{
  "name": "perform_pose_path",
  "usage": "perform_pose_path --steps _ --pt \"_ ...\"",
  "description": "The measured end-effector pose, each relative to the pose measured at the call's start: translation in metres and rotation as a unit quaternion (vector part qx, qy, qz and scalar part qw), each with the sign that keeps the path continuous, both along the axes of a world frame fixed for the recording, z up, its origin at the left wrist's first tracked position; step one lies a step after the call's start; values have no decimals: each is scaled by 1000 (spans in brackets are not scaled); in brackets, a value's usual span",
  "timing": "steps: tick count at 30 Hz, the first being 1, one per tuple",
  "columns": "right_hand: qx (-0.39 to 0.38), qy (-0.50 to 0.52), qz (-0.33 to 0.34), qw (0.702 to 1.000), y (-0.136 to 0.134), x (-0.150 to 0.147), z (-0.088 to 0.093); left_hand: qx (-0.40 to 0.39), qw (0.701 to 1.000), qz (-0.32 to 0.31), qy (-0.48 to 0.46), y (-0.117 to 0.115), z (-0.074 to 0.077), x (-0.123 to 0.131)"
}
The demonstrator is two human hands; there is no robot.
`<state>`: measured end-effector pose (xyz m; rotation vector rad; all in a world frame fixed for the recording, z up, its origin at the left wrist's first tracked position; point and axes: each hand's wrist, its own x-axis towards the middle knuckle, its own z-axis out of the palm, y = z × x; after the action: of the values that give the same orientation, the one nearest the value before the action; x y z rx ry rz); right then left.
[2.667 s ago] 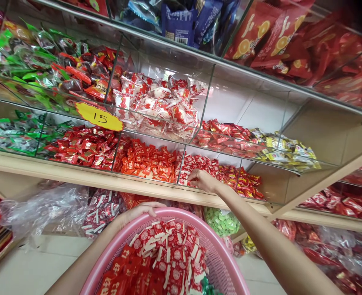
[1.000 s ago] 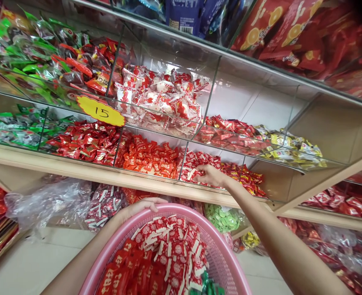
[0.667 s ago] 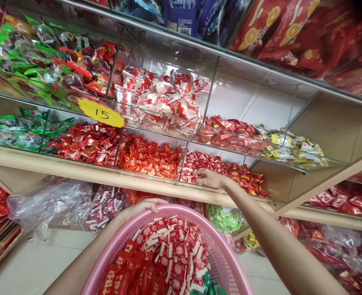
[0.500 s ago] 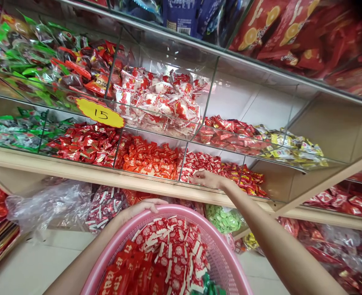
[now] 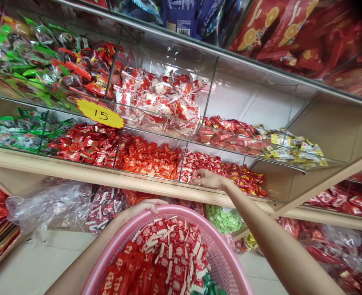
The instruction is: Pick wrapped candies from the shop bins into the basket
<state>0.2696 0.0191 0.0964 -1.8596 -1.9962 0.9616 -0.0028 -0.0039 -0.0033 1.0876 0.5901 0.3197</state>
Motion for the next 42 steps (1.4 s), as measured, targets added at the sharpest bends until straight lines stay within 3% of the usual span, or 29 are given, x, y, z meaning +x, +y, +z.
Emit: perform_pose_path --steps 11,22,28,31,35,42 --pt "-15 87 31 996 1 -2 -2 13 1000 -11 -4 0 2 0" --pt "3 74 61 995 -2 -11 8 16 1000 -6 9 -1 5 0" --pt "9 31 20 999 -5 -14 11 11 1000 -6 5 -3 9 0" --pt "4 37 31 999 -9 -16 15 10 1000 -5 10 -3 10 0" --pt "29 81 79 993 -12 -20 19 17 1000 -1 1 -2 7 1" --pt "89 109 34 989 -16 -19 15 19 1000 -1 4 0 1 1"
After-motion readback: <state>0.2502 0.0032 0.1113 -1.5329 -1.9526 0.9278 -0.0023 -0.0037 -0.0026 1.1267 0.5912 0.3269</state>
